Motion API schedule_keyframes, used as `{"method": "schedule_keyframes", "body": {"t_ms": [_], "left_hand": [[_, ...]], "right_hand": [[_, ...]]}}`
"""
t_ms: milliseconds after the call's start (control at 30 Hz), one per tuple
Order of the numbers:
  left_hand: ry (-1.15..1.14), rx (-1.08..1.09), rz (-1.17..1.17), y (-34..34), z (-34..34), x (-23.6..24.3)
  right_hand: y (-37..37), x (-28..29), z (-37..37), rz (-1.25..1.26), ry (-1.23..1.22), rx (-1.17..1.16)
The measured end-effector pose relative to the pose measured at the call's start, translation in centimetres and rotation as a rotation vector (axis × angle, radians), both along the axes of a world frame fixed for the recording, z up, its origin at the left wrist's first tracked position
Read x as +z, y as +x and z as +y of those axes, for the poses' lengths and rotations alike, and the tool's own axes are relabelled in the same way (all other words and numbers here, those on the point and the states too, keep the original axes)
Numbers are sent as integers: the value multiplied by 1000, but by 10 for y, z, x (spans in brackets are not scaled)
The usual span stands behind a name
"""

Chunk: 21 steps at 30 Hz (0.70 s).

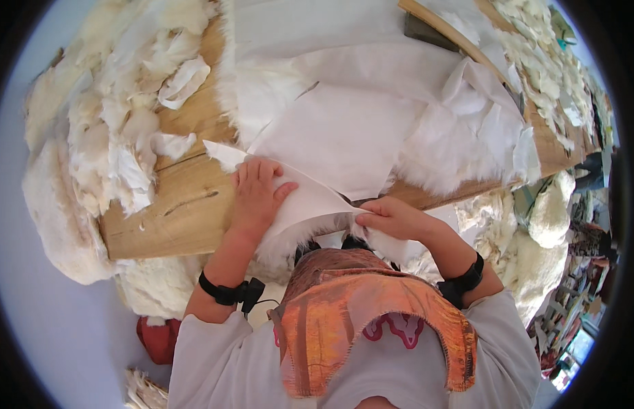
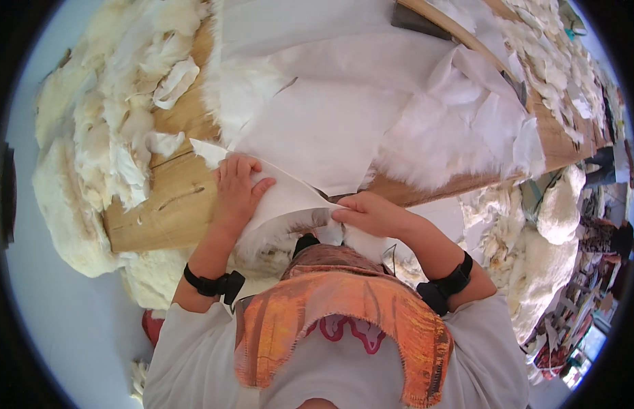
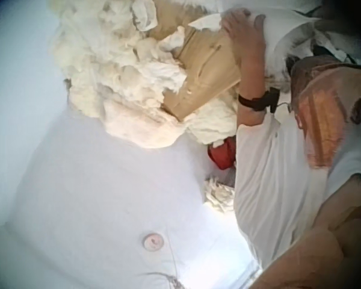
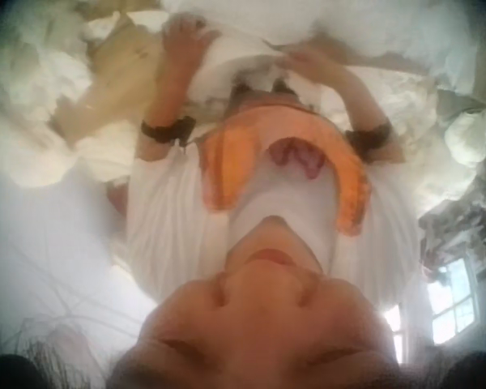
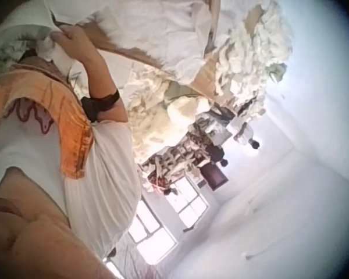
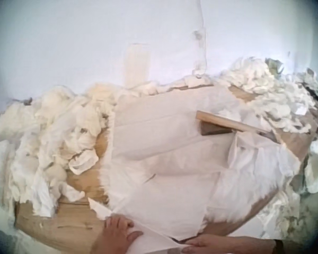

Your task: The recorder is hand-sewing and preparing pieces of white fur material on a workshop table.

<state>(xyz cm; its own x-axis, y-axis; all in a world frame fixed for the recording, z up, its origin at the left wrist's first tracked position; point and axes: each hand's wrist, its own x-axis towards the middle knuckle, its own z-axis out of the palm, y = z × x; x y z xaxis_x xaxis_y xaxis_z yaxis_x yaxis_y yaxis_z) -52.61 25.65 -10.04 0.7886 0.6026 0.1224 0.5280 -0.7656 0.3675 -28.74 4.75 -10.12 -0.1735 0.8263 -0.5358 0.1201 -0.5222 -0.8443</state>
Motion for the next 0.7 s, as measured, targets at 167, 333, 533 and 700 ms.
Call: {"method": "schedule_keyframes", "body": {"t_ms": [167,333,533,700], "left_hand": [[104,148,82,16,-39,21],[98,242,80,38,-64,-14],[139,248,117,43,-66,-13],[155,240,125,40,-69,-17]], "right_hand": [[-1,-6,9,73,13,6],[3,-6,5,68,69,80],[20,-4,-6,-78,318,182],[28,8,-10,-145,266,237]]}}
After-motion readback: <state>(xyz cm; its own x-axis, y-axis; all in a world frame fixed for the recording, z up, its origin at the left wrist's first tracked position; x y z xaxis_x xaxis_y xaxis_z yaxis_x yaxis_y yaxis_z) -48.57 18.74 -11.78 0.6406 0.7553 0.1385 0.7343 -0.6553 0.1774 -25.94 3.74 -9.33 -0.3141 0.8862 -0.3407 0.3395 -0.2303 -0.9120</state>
